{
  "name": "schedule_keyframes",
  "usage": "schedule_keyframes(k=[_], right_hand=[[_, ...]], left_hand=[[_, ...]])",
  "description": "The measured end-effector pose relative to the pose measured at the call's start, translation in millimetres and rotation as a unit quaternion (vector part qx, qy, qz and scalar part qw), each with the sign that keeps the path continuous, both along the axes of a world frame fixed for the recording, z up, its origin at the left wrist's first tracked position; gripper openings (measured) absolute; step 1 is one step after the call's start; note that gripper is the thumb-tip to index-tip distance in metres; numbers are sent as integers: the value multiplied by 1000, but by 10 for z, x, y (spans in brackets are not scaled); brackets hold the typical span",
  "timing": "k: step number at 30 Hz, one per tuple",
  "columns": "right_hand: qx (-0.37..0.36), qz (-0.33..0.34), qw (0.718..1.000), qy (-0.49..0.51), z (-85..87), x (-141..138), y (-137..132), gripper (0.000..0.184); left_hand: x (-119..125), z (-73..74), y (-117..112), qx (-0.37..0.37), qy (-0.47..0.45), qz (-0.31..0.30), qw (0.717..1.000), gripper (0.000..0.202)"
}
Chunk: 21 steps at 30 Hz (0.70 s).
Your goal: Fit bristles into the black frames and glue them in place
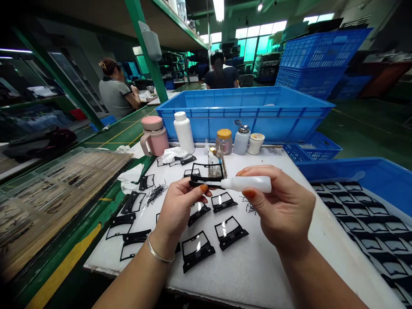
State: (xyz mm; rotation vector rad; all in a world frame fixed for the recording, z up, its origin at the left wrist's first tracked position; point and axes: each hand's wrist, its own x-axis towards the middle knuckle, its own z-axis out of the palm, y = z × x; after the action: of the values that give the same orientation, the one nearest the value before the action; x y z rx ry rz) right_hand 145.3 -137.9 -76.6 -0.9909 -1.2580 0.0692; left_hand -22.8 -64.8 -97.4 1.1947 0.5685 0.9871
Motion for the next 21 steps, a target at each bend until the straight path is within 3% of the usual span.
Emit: schedule_keyframes(k=[7,21], right_hand=[[22,-21,998,-59,-36,-86,-5,15],[33,-41,996,-77,-37,-84,1,18]], left_hand=[[-1,19,-8,2,17,-6,1000,14],[7,15,-15,3,31,-18,999,14]])
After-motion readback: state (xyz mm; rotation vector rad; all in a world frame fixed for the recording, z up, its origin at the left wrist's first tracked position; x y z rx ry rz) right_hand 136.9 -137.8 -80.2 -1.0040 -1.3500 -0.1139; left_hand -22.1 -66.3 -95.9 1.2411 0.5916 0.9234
